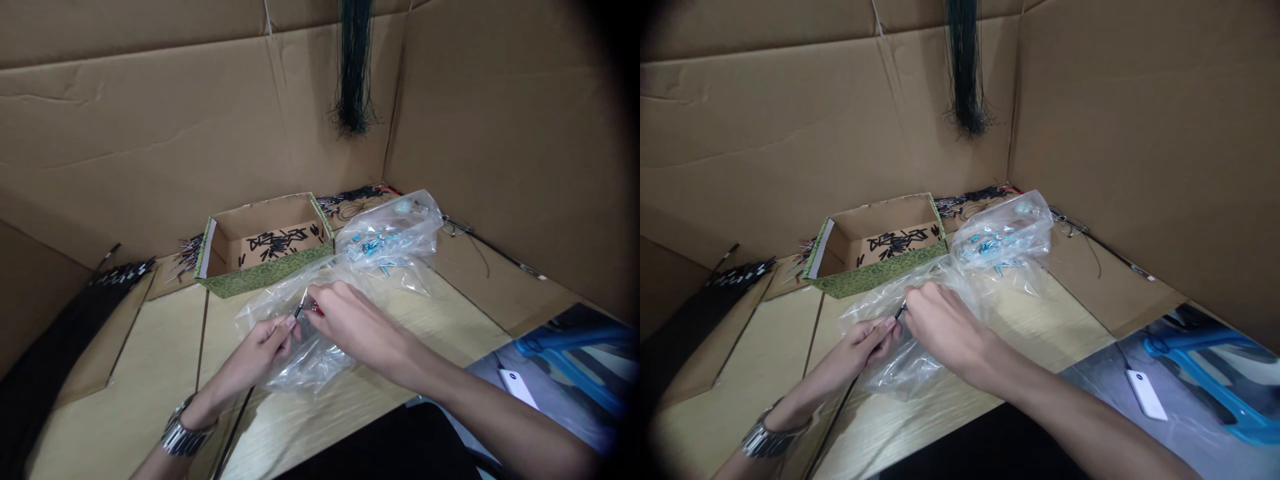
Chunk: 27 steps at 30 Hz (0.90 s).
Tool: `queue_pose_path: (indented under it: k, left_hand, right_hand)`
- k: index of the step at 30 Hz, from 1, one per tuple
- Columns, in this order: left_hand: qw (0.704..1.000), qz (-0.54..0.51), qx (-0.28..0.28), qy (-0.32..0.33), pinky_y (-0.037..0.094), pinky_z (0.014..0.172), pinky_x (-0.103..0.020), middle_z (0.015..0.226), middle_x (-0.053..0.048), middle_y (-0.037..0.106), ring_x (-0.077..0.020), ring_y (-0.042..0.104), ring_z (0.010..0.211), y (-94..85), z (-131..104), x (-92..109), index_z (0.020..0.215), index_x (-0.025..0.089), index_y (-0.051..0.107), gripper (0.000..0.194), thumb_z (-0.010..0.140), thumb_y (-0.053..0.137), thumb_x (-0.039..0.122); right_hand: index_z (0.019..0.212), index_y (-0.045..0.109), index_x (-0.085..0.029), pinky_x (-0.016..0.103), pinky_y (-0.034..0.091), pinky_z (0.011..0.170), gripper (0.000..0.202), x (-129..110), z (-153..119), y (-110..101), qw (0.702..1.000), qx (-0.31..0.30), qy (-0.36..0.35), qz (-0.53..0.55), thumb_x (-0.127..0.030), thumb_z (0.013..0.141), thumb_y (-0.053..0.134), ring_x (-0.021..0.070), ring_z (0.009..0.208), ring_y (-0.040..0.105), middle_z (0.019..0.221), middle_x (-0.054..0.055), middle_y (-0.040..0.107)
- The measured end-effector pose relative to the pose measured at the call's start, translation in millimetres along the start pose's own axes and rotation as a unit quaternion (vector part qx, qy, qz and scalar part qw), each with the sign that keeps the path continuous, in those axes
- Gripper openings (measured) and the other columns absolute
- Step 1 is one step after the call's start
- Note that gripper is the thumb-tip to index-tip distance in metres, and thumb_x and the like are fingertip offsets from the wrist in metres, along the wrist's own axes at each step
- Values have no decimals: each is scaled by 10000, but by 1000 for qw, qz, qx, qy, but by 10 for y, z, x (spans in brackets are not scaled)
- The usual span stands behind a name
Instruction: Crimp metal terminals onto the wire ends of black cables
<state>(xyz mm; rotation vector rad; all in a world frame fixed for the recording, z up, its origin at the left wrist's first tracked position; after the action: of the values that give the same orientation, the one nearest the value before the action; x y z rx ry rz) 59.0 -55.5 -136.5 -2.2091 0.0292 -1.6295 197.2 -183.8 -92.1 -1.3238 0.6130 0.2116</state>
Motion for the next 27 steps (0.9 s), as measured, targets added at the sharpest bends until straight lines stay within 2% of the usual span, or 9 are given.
queue_pose_path:
  k: [5,10,14,16,19,22,23,25,27]
  left_hand:
    - [1000,19,13,15,313,578,-248,620,45,383,-109,352,567,-32,7,-9,815,153,544,457,1030,349,506]
    - [999,5,32,14,265,493,-238,563,61,359,-100,311,494,-68,36,6,878,151,584,405,1017,395,481]
    - [998,-3,50,31,248,458,-228,539,65,350,-92,294,463,-103,24,72,931,153,595,384,1029,376,452]
    - [997,-7,54,46,243,447,-226,533,65,352,-86,287,449,-123,15,104,931,149,594,382,1031,373,445]
    - [997,-14,54,59,262,454,-219,544,61,368,-77,305,448,-152,16,117,941,146,609,400,1033,375,456]
    - [995,-12,50,87,295,473,-211,546,59,384,-72,339,453,-162,28,106,938,141,622,384,1039,382,422]
    - [994,-15,48,94,290,467,-210,544,61,383,-71,339,448,-159,31,100,933,138,619,374,1041,382,407]
    - [994,-23,44,99,266,449,-208,541,64,377,-68,324,436,-144,30,90,930,135,610,355,1041,380,382]
    - [993,-30,40,106,255,442,-205,542,66,375,-66,314,431,-123,22,90,935,131,606,346,1042,375,367]
  right_hand:
    - [869,598,-147,261,284,599,165,48,57,130,999,-5,-37,-16,-138,934,446,131,702,469,804,41,544]
    - [964,626,-154,300,248,592,153,253,118,82,996,-4,29,-81,-270,935,530,173,694,502,809,69,593]
    - [1042,607,-201,305,366,681,248,268,-239,-234,999,-23,47,-13,-425,978,521,190,781,579,863,42,658]
    - [1091,598,-235,289,405,695,238,202,-584,-254,994,-93,35,51,-433,972,539,163,769,596,903,14,672]
    - [1012,658,-314,259,406,615,106,116,-1233,207,966,-249,5,68,-348,920,617,167,793,638,894,-27,690]
    - [833,690,-248,297,304,444,126,124,-1881,1117,905,-411,-110,-29,-348,887,636,180,524,599,623,-19,644]
    - [879,688,-228,319,349,466,154,140,-2028,1391,903,-395,-162,-55,-353,904,602,202,552,616,682,1,669]
    - [969,669,-219,351,467,574,170,189,-2177,1775,912,-357,-190,-68,-341,892,579,228,667,661,841,26,703]
    - [1087,631,-222,364,515,799,226,219,-2123,1899,925,-320,-192,-73,-262,872,573,232,876,676,1044,44,699]
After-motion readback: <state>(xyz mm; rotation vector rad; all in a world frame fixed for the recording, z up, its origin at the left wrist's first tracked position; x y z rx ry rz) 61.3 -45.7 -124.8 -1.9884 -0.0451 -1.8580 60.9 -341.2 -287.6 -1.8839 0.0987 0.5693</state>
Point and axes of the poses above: each hand's wrist, its own z-axis towards the middle knuckle, its own y-axis out of the palm, x = y × z, the point moved 2 cm from there along z, towards the middle knuckle
